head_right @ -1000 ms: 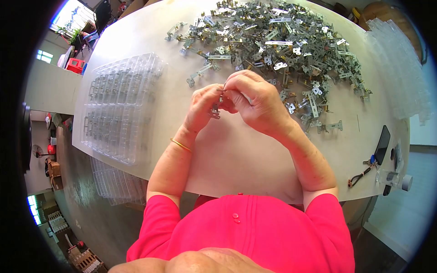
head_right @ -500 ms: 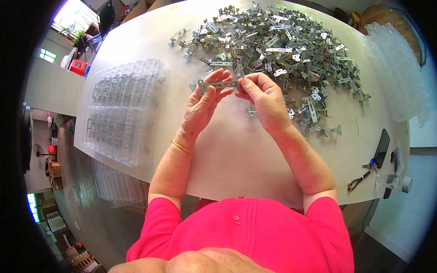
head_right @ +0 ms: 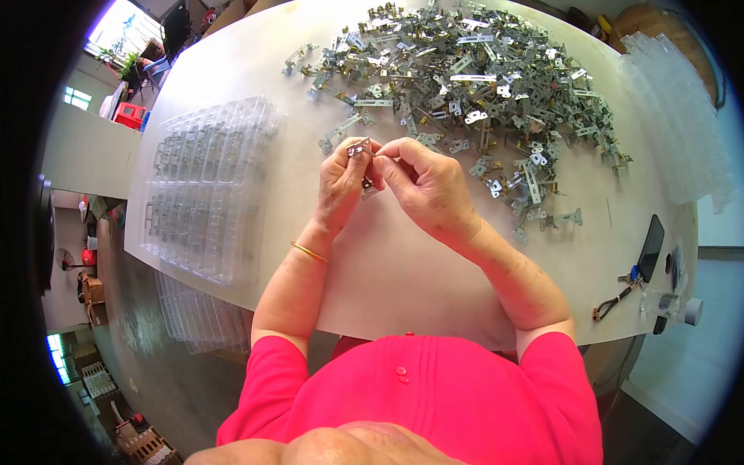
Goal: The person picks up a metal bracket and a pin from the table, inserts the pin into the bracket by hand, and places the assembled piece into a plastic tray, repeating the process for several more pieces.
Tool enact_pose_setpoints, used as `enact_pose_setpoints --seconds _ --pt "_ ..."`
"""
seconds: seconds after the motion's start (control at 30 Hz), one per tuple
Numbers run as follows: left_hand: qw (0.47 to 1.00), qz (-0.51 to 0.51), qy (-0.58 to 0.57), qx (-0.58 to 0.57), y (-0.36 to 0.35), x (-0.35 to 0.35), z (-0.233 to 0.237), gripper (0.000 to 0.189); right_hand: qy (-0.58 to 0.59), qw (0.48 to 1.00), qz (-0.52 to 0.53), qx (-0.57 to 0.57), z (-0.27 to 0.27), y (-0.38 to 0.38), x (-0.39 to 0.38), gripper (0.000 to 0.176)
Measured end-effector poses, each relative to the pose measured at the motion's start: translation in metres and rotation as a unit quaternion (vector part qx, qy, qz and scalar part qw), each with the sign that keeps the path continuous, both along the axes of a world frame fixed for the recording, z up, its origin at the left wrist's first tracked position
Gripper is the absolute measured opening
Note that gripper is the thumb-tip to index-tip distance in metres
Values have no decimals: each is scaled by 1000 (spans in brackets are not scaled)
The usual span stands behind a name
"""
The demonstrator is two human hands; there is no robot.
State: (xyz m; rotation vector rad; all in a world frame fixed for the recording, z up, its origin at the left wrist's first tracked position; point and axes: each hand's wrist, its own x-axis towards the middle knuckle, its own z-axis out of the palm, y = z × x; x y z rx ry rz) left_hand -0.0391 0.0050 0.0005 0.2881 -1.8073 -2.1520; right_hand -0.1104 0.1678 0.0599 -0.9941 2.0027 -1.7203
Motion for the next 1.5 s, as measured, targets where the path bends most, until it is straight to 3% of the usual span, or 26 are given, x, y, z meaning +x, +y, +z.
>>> enact_pose_setpoints --seconds 0.13,0.37,0.5,0.63,0.8,0.93,1.0,1.1,1.2,1.27,1.33,1.5 --pt "997 28 -10 -77 4 -1 -1 20 -10 1000 6 -11 -3 -2 3 8" --pt "971 98 9 -216 5 -2 -10 16 82 996 -29 28 -7 -3 3 8" --pt "888 184 106 -408 2 -8 -18 15 116 991 -43 52 -6 -3 6 15" --pt "847 174 106 -490 5 -3 -10 19 127 989 -47 57 -7 -2 7 22" --pt "798 177 124 -563 9 -5 -16 19 174 983 -50 42 -13 -4 6 17" --pt "793 167 118 -574 12 -3 -15 19 281 956 -83 28 -15 -5 1 12" --pt "786 147 103 -591 14 -2 -11 19 264 960 -89 0 -12 -7 2 11" --pt "799 142 102 -576 17 -2 -13 17 241 965 -96 -41 -5 -7 0 9" --pt "943 111 47 -311 17 -5 -18 14 180 978 -96 -50 -7 -5 -4 7" --pt "987 67 -13 -147 13 -2 -11 20 135 986 -93 -33 -7 -2 -6 6" --pt "997 39 -38 -45 9 0 -3 28 99 991 -88 -2 -7 0 -8 6" --pt "998 48 -36 -27 9 1 3 28 123 988 -85 33 -10 -1 -7 6"
